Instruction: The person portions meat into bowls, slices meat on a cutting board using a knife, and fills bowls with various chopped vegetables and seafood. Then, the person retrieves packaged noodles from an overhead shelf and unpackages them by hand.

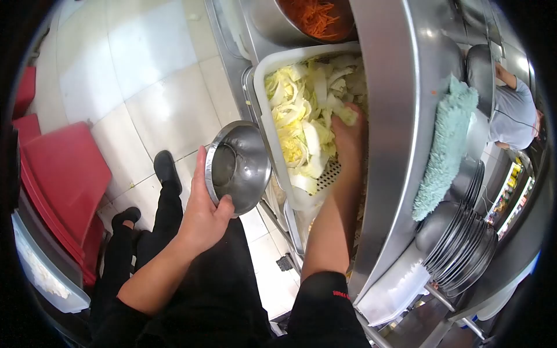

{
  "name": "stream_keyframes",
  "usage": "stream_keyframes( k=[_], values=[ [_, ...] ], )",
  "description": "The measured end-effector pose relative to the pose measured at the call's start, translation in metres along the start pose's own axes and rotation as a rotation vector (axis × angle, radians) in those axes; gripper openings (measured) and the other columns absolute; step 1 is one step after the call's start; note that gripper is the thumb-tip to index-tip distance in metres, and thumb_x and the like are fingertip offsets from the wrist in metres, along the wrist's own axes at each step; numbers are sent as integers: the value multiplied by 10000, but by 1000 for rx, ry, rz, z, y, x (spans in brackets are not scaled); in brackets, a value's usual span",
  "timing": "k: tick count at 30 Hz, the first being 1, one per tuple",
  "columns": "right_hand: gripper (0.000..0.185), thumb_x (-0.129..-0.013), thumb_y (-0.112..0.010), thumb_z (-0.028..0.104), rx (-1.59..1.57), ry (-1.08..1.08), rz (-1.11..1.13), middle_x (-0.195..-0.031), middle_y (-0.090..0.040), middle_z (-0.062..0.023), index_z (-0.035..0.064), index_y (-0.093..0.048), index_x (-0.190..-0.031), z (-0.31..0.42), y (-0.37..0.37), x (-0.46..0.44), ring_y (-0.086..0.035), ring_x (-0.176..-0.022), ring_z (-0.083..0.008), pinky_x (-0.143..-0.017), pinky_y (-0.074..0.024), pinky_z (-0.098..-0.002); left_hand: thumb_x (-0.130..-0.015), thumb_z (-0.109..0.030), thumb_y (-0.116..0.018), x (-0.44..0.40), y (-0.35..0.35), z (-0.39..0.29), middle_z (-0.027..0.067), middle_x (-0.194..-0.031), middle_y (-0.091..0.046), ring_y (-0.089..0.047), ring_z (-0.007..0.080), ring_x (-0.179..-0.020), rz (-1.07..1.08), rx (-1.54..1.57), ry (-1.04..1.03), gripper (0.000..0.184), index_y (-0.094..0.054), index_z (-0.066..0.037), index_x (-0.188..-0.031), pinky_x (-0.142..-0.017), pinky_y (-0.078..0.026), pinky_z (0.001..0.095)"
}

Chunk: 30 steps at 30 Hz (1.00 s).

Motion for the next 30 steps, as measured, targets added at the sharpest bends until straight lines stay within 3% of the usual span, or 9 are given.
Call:
stream_keyframes(
  k=[4, 8, 10, 13, 18, 23, 25, 28, 30],
  values=[
    [644, -874, -593, 96, -39, 266, 22, -1361, -495, -176, 92, -350, -1470, 37, 34, 45, -512, -1207, -279, -989, -433, -356, -851, -12, -520, 2, 9, 6, 323, -1420, -287, -468, 398, -1201, -4, 23, 7, 864, 26, -23, -1520, -880, -498, 345],
    [635, -870, -589, 122, 539, 88, 112, -1376, -485, -183, 37, -355, -1455, 11, -16, 29, -508, -1213, -257, -1015, -412, -368, -857, 0, -498, 7, 22, -4, 297, -1472, -274, -470, 335, -1246, -50, 71, 39, 851, 28, -38, -1524, -897, -489, 333],
    [629, -855, -610, 132, 587, 30, 100, -1364, -493, -186, 9, -380, -1427, 10, -32, 16, -511, -1205, -243, -1014, -407, -358, -859, 25, -487, 12, 28, -12, 259, -1460, -326, -497, 277, -1234, -92, 191, 82, 849, 20, -75, -1532, -917, -485, 329],
    [606, -843, -637, 150, 315, 25, 38, -1340, -511, -183, -15, -422, -1386, -2, -9, 6, -515, -1193, -231, -1007, -405, -342, -845, 55, -491, 17, 44, -29, 227, -1435, -366, -520, 263, -1196, -198, 191, -135, 870, 14, -101, -1537, -919, -487, 331],
    [528, -876, -616, 152, 133, 202, -333, -1334, -517, -173, -13, -457, -1353, -7, 67, 39, -517, -1188, -225, -1000, -409, -336, -802, 106, -459, 20, 54, -89, 227, -1425, -358, -460, 290, -1277, -227, 269, -405, 886, 41, -28, -1521, -1051, -402, 376],
    [454, -909, -594, 153, 86, 192, -415, -1328, -524, -163, -11, -493, -1319, -11, 96, 23, -519, -1183, -219, -992, -413, -331, -827, 42, -508, 8, 1, -147, 370, -1400, -280, -500, 473, -1186, -181, -288, -610, 854, -20, -27, -1524, -1029, -410, 478],
    [425, -922, -586, 154, 74, 214, -394, -1325, -527, -160, -11, -508, -1306, 1, 93, 25, -520, -1182, -217, -989, -414, -329, -857, -23, -519, -12, -32, -143, 384, -1350, -311, -441, 500, -1225, -72, -289, -399, 836, -23, -55, -1529, -1051, -386, 459],
    [384, -942, -573, 155, 24, 296, -243, -1322, -531, -154, -9, -529, -1286, 36, 57, 61, -521, -1179, -213, -984, -417, -326, -858, -48, -535, -41, -75, -131, 423, -1296, -324, -489, 544, -1124, 130, -163, -101, 836, -33, -55, -1527, -1015, -418, 452],
    [359, -955, -564, 156, -22, 371, -91, -1319, -533, -150, -9, -543, -1273, 70, 25, 95, -521, -1177, -211, -981, -418, -324, -861, -60, -530, -54, -84, -128, 441, -1286, -316, -512, 546, -1088, 135, -138, -75, 814, -60, -54, -1525, -1004, -429, 448]
  ],
)
Point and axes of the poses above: each hand's wrist, its own x-axis away from the middle knuckle, its own y-axis out of the back of the hand, z = x × y, the point moved 9 cm from there along -x, towards the middle knuckle
